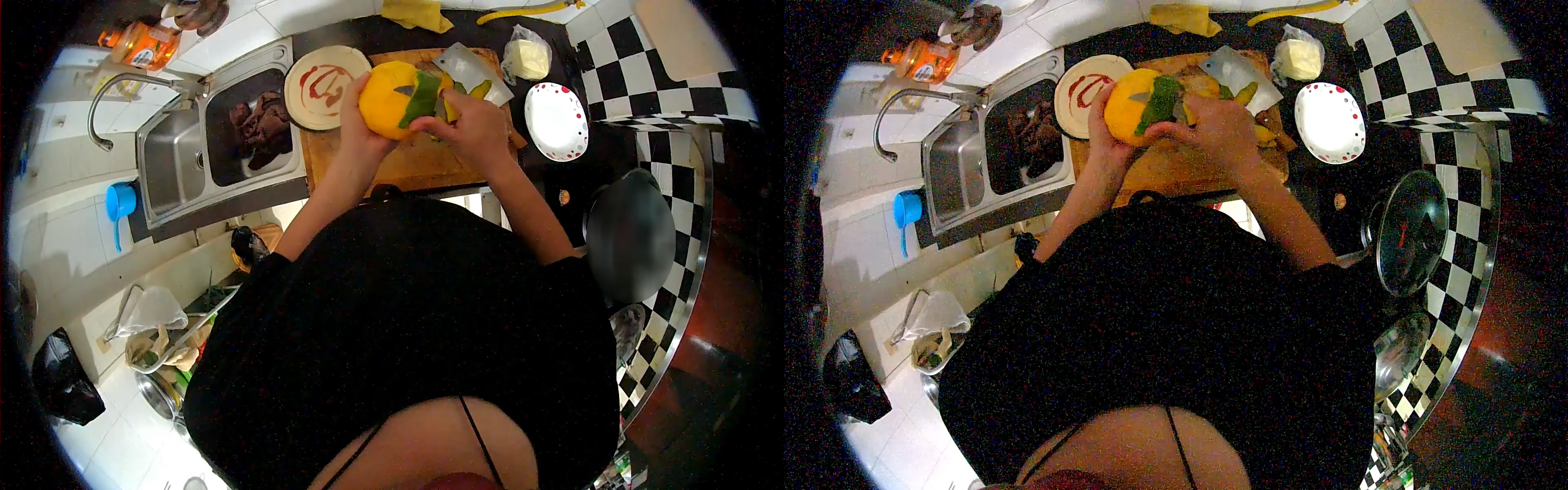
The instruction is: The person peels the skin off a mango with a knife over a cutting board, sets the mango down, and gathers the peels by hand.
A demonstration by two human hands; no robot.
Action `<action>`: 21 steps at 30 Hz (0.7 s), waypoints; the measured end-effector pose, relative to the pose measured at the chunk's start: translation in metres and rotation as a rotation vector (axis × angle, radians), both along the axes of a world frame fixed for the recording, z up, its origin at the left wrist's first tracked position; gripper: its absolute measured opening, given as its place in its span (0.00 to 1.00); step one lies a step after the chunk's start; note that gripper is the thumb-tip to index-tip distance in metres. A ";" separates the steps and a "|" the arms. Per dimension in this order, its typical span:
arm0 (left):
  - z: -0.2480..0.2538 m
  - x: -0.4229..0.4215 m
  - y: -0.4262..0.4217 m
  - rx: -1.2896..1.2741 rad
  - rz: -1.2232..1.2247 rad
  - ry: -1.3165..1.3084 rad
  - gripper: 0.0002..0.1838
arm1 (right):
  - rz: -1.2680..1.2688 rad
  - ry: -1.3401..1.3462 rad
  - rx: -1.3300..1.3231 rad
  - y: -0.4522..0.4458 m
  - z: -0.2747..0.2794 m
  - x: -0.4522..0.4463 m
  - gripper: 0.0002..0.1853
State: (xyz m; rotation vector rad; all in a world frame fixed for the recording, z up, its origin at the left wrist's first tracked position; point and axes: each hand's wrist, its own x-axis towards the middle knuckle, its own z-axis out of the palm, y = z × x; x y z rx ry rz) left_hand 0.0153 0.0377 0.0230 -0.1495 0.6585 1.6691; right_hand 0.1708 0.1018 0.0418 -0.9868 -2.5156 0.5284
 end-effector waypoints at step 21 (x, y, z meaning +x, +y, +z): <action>0.001 0.002 -0.002 -0.123 0.027 -0.020 0.22 | -0.109 -0.128 -0.175 -0.015 0.015 -0.011 0.38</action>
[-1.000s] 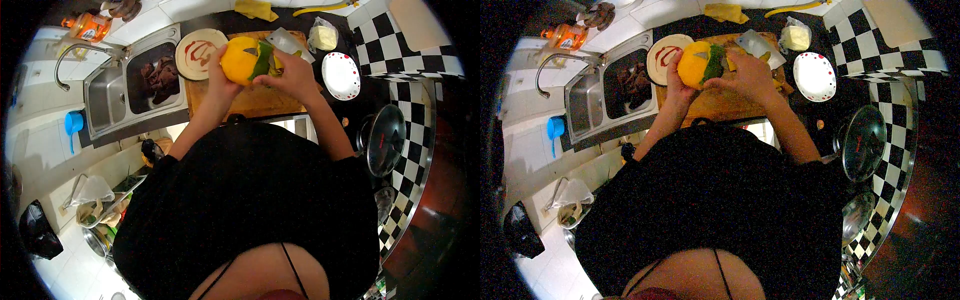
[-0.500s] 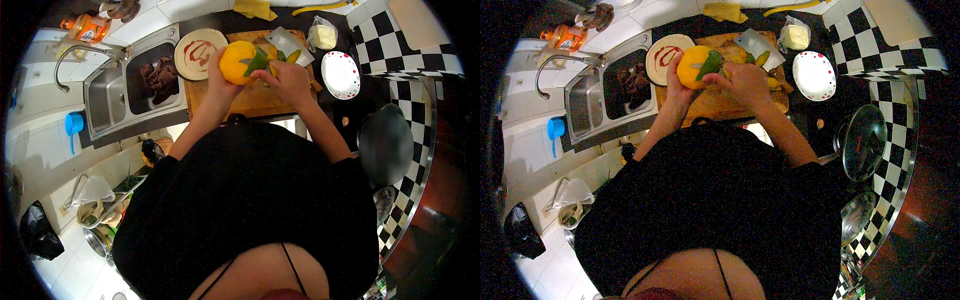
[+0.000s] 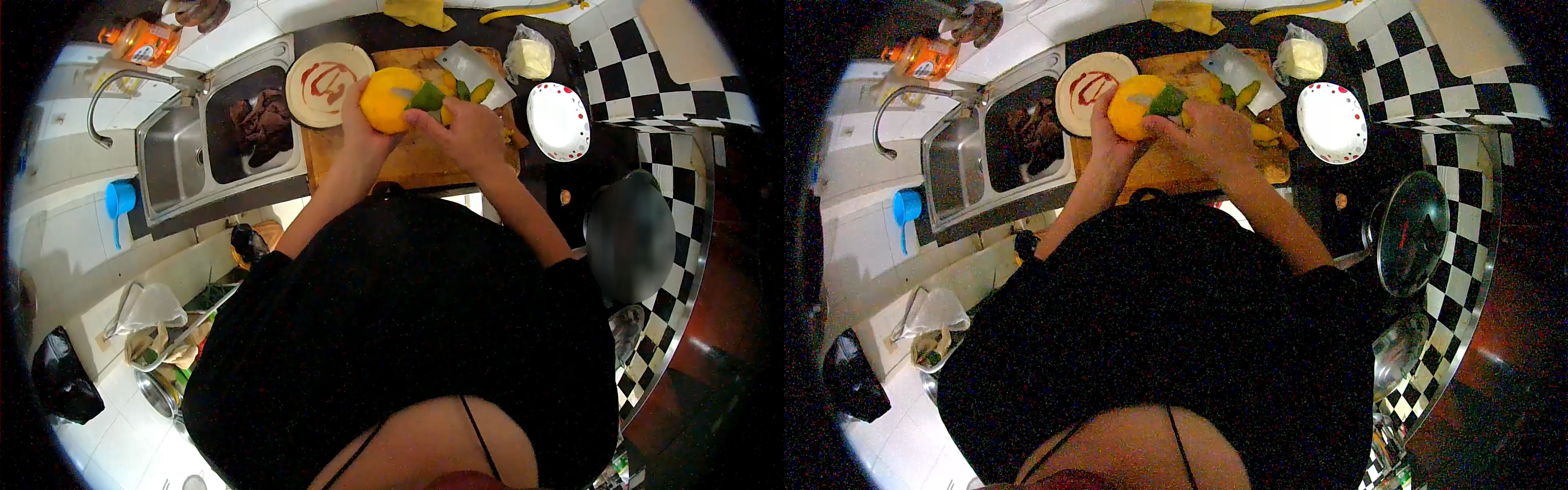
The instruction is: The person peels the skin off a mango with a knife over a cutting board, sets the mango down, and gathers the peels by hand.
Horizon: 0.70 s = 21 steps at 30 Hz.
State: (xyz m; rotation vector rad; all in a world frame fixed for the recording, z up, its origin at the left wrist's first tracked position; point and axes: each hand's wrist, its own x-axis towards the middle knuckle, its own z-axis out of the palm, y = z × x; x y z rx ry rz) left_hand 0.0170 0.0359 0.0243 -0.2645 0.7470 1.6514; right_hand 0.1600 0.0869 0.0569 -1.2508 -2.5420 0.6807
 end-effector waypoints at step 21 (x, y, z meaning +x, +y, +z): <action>-0.010 -0.005 0.001 -0.041 -0.014 -0.048 0.21 | 0.063 0.117 0.344 -0.006 -0.020 0.000 0.31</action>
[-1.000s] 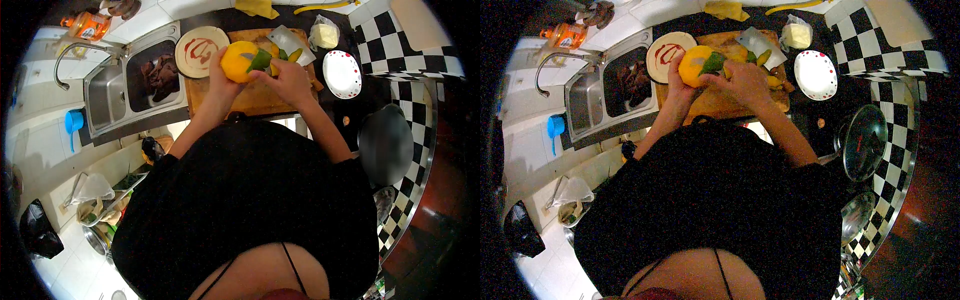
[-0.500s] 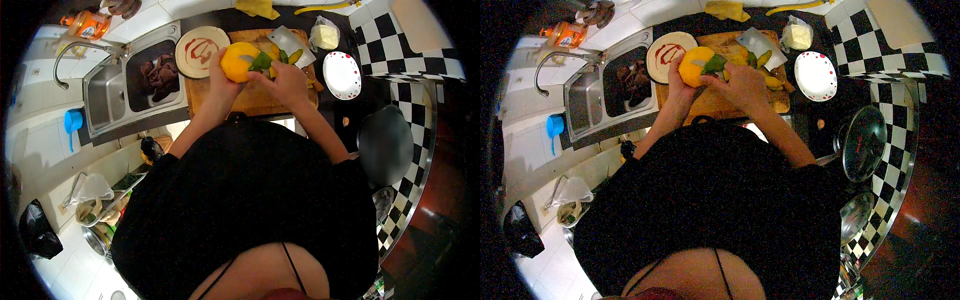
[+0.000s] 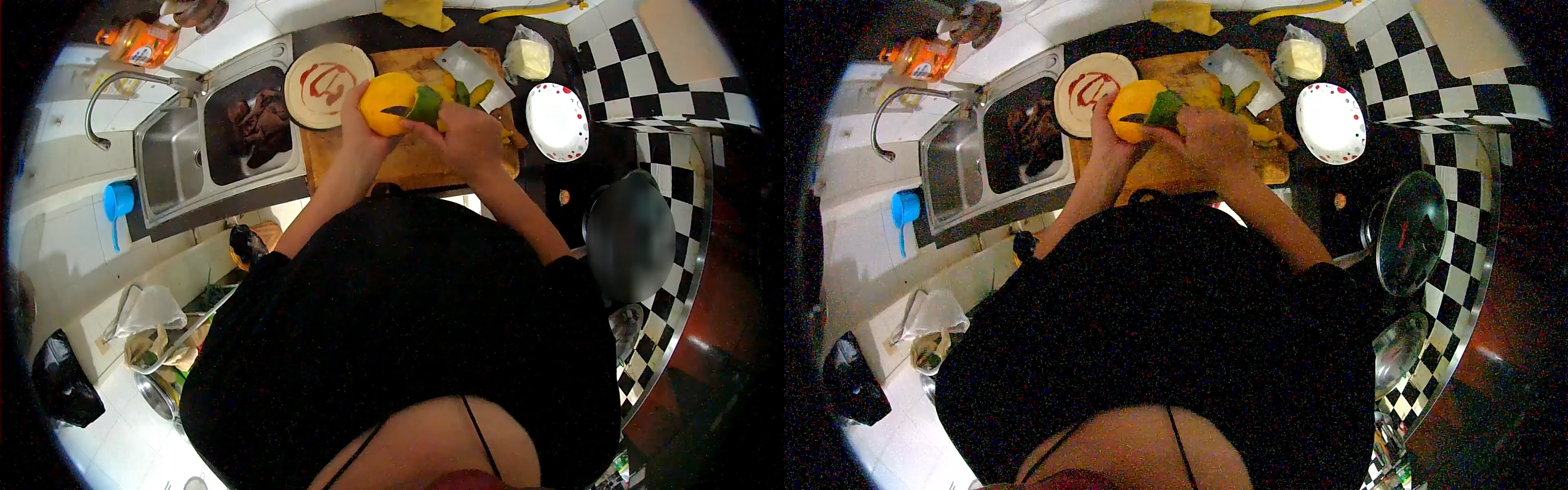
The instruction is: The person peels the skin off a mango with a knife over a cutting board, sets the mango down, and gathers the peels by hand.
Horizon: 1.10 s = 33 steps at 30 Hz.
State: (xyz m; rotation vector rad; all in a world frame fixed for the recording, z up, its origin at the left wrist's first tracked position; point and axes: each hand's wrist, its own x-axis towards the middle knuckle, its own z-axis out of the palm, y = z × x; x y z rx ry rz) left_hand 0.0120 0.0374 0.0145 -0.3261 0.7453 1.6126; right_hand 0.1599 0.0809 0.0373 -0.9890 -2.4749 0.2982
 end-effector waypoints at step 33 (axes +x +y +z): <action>-0.018 -0.017 -0.004 0.206 -0.086 -0.051 0.23 | 0.099 0.935 -2.136 0.069 -0.113 0.042 0.24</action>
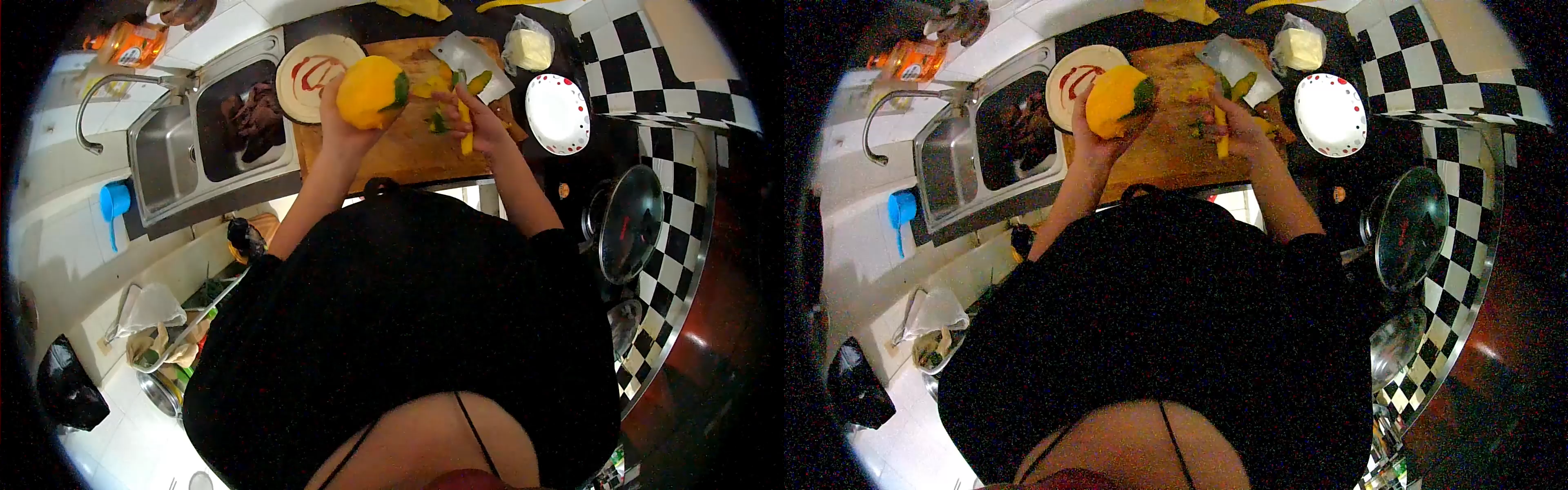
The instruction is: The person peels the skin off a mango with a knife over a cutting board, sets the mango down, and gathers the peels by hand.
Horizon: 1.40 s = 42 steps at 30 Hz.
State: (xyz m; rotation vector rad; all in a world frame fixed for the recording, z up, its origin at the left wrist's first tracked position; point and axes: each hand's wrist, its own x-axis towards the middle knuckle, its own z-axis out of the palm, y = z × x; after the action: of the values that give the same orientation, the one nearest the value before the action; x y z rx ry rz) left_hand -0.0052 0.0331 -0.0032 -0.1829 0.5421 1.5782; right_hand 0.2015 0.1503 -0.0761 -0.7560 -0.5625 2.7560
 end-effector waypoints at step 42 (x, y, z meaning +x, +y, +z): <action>0.002 0.013 0.007 0.249 -0.117 -0.086 0.21 | -0.354 -0.316 0.590 -0.054 0.078 -0.033 0.19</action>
State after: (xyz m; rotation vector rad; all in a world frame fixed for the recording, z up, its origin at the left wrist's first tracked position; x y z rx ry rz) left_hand 0.0073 0.0403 -0.0011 -0.0295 0.2806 1.5010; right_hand 0.1689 0.0959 0.0017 -1.0147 -1.1136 2.0008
